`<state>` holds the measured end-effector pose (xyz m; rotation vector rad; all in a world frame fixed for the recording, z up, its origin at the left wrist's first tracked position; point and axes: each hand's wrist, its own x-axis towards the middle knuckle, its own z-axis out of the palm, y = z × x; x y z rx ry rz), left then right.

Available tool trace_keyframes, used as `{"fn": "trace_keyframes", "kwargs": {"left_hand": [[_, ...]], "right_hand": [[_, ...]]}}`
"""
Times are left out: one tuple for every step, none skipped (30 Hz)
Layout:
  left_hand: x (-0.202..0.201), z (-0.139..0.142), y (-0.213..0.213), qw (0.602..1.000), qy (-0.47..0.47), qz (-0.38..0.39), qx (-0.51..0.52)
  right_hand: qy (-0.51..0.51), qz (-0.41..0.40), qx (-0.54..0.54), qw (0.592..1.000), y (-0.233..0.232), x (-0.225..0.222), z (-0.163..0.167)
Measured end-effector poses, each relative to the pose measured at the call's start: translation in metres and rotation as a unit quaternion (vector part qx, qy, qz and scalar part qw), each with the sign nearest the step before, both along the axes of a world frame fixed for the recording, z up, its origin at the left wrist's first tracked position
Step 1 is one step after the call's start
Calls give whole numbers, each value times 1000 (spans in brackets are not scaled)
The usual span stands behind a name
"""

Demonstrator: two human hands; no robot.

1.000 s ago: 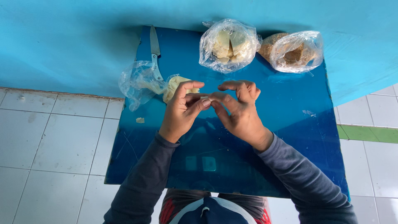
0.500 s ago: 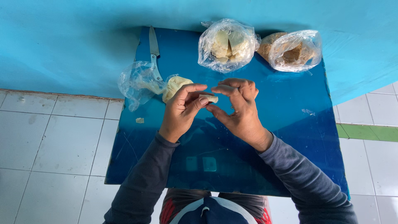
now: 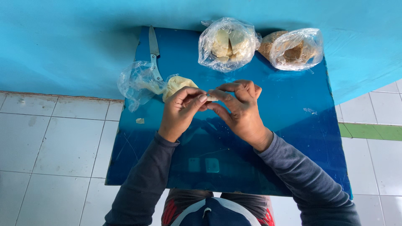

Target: The person sits at a small blue table and assembles filled snacks. They pinch small pieces of filling from a bag, place them onto thin square wrappers, and fold the wrappers over the filling, setting finished folded pieces aside while taking new wrappers from a dough-like block.

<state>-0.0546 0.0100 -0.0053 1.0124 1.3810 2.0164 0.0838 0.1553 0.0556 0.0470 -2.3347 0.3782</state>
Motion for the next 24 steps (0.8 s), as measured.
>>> {"fn": "trace_keyframes", "kwargs": {"left_hand": [[0,0,0,1000,-17,5,-4],[0,0,1,999,-33,10,-7],[0,0,1,999,-29,6,-13],[-1,1,0,1000,-25,2,-19],[-1,1,0,999,-21,-2,-26],[-1,1,0,999,-21,3,-29],[-1,2,0,999,-20,7,-33],[-1,2,0,999,-19,12,-36],[-1,2,0,998,-35,16,-41],[-1,3,0,998,-51,19,-45],[-2,3,1,996,-66,21,-49],[-2,4,1,997,-48,31,-50],[-3,5,1,997,-31,40,-52],[-2,5,2,997,-15,48,-56],[-1,6,2,996,13,60,-63],[2,7,2,994,41,72,-69],[5,8,4,991,68,84,-73],[8,9,4,980,138,109,-93],[12,11,3,963,207,134,-110],[16,12,2,940,276,158,-126],[20,14,2,915,342,171,-129],[24,15,2,885,406,185,-131],[27,15,3,850,470,199,-131],[30,15,5,850,473,195,-130]], "right_hand": [[-1,10,7,1000,0,0,0],[1,10,6,1000,0,0,-1],[2,9,4,1000,0,0,-2],[3,9,3,1000,-1,-1,-2],[5,11,2,1000,-1,-2,-2],[8,13,1,1000,-2,-3,-2],[11,15,1,1000,-2,-3,-1],[9,18,-5,1000,-3,-2,1],[8,20,-11,1000,-3,-1,4],[7,21,-16,1000,-3,2,7],[-3,10,-22,1000,-2,8,11],[-13,-2,-28,1000,0,18,17],[-24,-14,-35,999,4,32,22],[-34,-18,-67,997,11,52,28],[-44,-22,-100,994,19,80,35],[-35,-68,-109,991,26,114,42],[-8,-72,-128,989,35,144,45],[46,-123,-127,983,40,179,44],[100,-188,-168,963,48,209,38],[156,-245,-213,933,56,239,29],[209,-285,-246,903,65,269,17],[244,-315,-272,876,70,298,0],[269,-340,-293,852,77,325,-18],[288,-361,-317,828,82,349,-39]]}}
